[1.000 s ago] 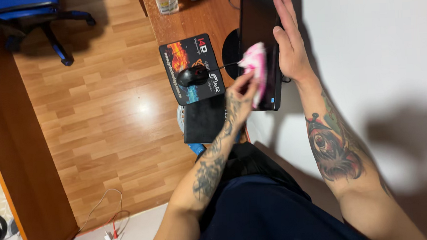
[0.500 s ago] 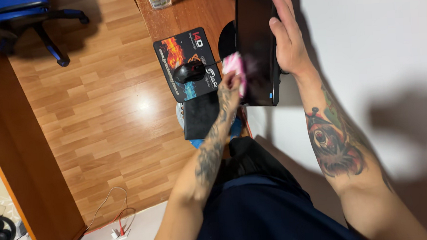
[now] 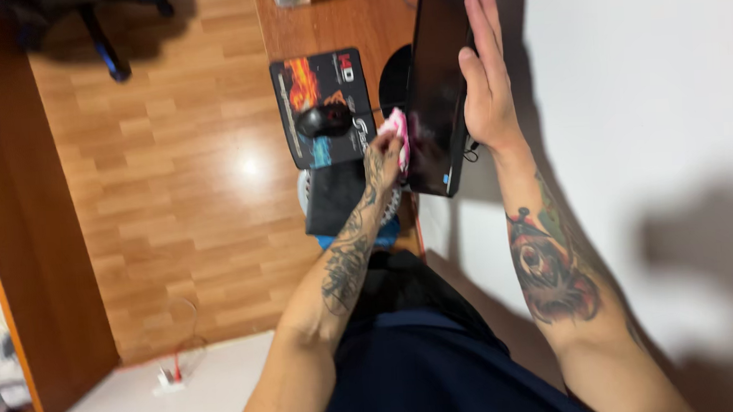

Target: The person cleans a computer monitor by wiping its screen, back, and stand with a pink and white striped cloth and a spray bottle.

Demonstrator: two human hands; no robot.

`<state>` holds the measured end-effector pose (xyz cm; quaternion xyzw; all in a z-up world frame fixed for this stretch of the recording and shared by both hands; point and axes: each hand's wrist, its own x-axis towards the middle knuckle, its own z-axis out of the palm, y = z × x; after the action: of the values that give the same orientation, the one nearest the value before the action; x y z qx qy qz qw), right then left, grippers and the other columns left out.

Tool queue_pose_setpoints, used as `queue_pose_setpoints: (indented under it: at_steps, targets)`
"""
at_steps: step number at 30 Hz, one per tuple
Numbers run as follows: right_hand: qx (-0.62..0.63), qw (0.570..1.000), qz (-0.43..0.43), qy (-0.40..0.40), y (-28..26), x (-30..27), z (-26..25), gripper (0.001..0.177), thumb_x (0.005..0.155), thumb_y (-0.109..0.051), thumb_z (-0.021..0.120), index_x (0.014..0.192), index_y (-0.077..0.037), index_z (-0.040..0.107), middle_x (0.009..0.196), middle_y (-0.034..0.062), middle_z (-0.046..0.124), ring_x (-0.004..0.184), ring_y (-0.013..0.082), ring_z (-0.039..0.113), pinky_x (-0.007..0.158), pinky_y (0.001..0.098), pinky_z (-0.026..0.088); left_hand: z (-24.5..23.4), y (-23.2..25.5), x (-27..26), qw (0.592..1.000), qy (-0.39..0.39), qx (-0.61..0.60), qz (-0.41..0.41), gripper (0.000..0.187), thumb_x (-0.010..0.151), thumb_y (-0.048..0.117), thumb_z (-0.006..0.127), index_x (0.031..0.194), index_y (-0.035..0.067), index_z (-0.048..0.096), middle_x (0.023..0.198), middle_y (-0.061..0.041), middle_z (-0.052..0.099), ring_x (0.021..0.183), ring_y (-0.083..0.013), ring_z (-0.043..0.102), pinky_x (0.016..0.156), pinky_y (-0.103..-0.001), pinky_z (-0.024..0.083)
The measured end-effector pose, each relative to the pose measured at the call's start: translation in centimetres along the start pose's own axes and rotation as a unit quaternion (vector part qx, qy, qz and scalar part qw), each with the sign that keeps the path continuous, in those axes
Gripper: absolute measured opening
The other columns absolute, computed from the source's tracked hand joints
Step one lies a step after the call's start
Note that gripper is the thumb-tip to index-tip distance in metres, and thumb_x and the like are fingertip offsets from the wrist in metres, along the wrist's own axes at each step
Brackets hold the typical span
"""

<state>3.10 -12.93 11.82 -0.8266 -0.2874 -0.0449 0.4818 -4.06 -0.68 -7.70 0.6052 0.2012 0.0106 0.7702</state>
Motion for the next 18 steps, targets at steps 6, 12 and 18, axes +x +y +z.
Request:
queue_pose_setpoints:
  at_steps: [6,12,18]
  targets:
    - [0.004,1.0,0.02,0.004,-0.2,0.1,-0.2,0.059,0.11,-0.001,0.036,0.169,-0.003,0.031,0.175,0.0106,0.014,0.165,0.0234,0.011,0.139,0.037,0.01,2.6,10.2,-4.2,0.991,-0.06,-0.023,0.119,0.028,0.103,0.014,0.067,0.128,0.002,0.072,0.085,-0.005,0.062,0.074,-0.0094,0.054,0.064,-0.023,0.046]
    - [0.005,1.0,0.011,0.006,-0.7,0.8,0.4,0.058,0.112,-0.004,0.035,0.169,-0.004,0.029,0.175,0.0102,0.014,0.165,0.0231,0.01,0.139,0.0372,0.009,-0.1,1.8,1.7,0.997,-0.065,-0.033,0.003,0.033,0.102,0.013,0.068,0.132,0.0,0.068,0.088,0.0,0.059,0.077,-0.0072,0.052,0.067,-0.021,0.045]
    - [0.002,0.999,0.043,0.011,-1.5,1.8,0.9,0.059,0.11,-0.008,0.035,0.168,-0.002,0.03,0.179,0.0114,0.014,0.165,0.0236,0.009,0.138,0.0382,0.008,-1.3,5.9,-0.4,0.98,-0.178,-0.086,-0.024,0.039,0.1,0.011,0.069,0.136,-0.002,0.063,0.092,0.002,0.057,0.079,-0.006,0.05,0.069,-0.019,0.044]
